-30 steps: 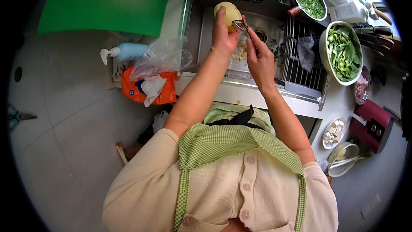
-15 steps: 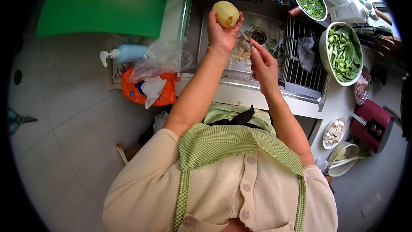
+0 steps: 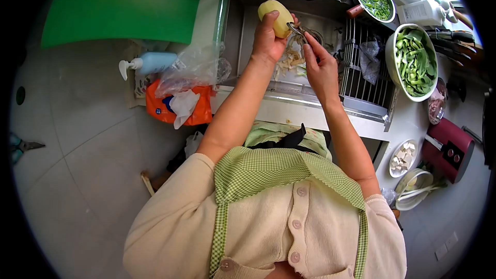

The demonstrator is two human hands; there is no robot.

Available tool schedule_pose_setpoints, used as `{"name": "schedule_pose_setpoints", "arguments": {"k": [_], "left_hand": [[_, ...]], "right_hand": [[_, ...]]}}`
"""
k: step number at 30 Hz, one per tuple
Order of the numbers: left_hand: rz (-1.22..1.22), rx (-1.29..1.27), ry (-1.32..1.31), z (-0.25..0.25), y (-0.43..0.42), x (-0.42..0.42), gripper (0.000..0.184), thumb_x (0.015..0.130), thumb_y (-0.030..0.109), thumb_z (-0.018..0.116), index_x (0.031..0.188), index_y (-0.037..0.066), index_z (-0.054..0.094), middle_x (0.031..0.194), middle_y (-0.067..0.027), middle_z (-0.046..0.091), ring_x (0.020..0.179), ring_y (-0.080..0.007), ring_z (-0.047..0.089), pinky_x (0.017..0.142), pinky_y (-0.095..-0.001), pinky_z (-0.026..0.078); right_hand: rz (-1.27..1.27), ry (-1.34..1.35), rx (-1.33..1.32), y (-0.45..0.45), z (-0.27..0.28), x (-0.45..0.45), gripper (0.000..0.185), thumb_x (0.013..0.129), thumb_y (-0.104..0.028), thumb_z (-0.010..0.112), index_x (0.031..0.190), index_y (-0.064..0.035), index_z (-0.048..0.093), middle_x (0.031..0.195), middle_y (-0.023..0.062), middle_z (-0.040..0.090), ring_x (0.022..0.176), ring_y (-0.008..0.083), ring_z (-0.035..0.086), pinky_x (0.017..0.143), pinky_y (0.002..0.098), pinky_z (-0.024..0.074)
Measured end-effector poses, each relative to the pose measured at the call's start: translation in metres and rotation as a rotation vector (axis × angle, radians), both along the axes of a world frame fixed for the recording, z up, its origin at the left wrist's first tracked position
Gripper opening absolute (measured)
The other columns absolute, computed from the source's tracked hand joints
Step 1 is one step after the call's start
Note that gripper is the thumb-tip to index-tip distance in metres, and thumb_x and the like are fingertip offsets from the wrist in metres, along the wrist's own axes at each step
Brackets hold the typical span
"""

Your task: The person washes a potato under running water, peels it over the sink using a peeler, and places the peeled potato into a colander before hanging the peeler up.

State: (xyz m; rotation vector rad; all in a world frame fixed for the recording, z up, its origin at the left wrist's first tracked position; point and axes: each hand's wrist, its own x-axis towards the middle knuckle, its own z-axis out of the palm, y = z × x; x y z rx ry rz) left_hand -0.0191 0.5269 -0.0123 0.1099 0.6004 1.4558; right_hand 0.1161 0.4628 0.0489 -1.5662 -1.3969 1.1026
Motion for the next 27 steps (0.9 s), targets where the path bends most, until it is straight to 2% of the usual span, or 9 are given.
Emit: {"name": "schedule_pose_setpoints", "arguments": {"k": [7,11,13,16,18,20,21,25,27], "left_hand": [[0.183,-0.016,0.142,0.003,-0.001,0.008,0.043,0.077,0.019,0.070,0.111,0.004,0.048,0.098,-0.0109,0.055,0.091,-0.0269,0.060,0.081,-0.0379,0.053],[0.171,-0.050,0.240,-0.007,0.001,0.004,0.044,0.078,0.024,0.069,0.112,0.005,0.048,0.101,-0.0106,0.056,0.091,-0.0266,0.061,0.079,-0.0376,0.054],[0.154,-0.090,0.266,-0.007,0.000,0.005,0.044,0.079,0.026,0.069,0.112,0.006,0.049,0.102,-0.0104,0.056,0.091,-0.0267,0.061,0.079,-0.0375,0.054],[0.122,-0.157,0.238,0.004,0.002,0.003,0.046,0.079,0.031,0.068,0.111,0.005,0.049,0.104,-0.0121,0.056,0.093,-0.0289,0.060,0.083,-0.0406,0.054],[0.140,-0.124,-0.032,0.018,0.007,0.002,0.046,0.080,0.033,0.067,0.111,0.003,0.048,0.105,-0.0144,0.055,0.096,-0.0317,0.059,0.090,-0.0458,0.052],[0.097,-0.080,-0.137,0.022,0.006,-0.005,0.046,0.082,0.034,0.064,0.111,0.002,0.048,0.105,-0.0163,0.055,0.098,-0.0344,0.058,0.094,-0.0496,0.050],[0.080,-0.074,-0.085,0.023,0.006,-0.006,0.045,0.083,0.033,0.064,0.111,0.002,0.048,0.106,-0.0162,0.055,0.099,-0.0351,0.057,0.095,-0.0497,0.049],[0.061,-0.117,-0.045,0.018,0.007,-0.007,0.041,0.083,0.030,0.063,0.108,0.002,0.049,0.103,-0.0163,0.057,0.098,-0.0370,0.058,0.093,-0.0499,0.050],[0.044,-0.124,-0.060,0.013,0.008,-0.007,0.039,0.083,0.031,0.063,0.106,0.002,0.050,0.101,-0.0163,0.058,0.097,-0.0369,0.059,0.090,-0.0489,0.051]], "right_hand": [[-0.020,-0.007,0.025,-0.022,-0.001,-0.016,0.033,0.092,-0.012,0.057,0.123,-0.0018,0.059,0.066,0.0142,0.055,0.057,0.0134,0.047,0.057,0.0283,0.0428],[-0.014,0.006,0.065,-0.029,-0.008,-0.015,0.032,0.092,-0.012,0.057,0.123,-0.0032,0.059,0.067,0.0144,0.055,0.059,0.0130,0.047,0.058,0.0278,0.0430],[0.067,-0.038,0.088,-0.039,-0.010,-0.015,0.031,0.092,-0.013,0.057,0.123,-0.0056,0.060,0.067,0.0113,0.055,0.059,0.0121,0.047,0.058,0.0271,0.0426],[0.043,0.038,-0.067,-0.033,-0.012,-0.008,0.032,0.092,-0.014,0.058,0.123,-0.0076,0.060,0.068,0.0077,0.056,0.060,0.0120,0.047,0.058,0.0270,0.0423],[0.035,0.137,-0.116,-0.024,-0.026,0.005,0.032,0.093,-0.016,0.058,0.124,-0.0076,0.060,0.067,0.0048,0.056,0.060,0.0105,0.046,0.058,0.0260,0.0416],[0.049,0.032,-0.191,-0.018,-0.045,0.020,0.031,0.093,-0.016,0.057,0.123,-0.0076,0.060,0.067,0.0046,0.054,0.060,0.0085,0.045,0.058,0.0248,0.0408],[0.182,-0.213,-0.161,-0.017,-0.033,0.026,0.031,0.093,-0.015,0.058,0.122,-0.0077,0.061,0.067,0.0055,0.054,0.059,0.0074,0.045,0.057,0.0237,0.0402],[0.003,-0.079,0.066,-0.016,-0.012,0.022,0.031,0.091,-0.012,0.060,0.121,-0.0081,0.062,0.071,0.0111,0.059,0.057,0.0135,0.049,0.057,0.0272,0.0432],[0.017,-0.104,0.121,-0.011,-0.001,0.017,0.030,0.091,-0.011,0.060,0.120,-0.0086,0.062,0.073,0.0112,0.060,0.057,0.0146,0.049,0.056,0.0276,0.0431]]}}
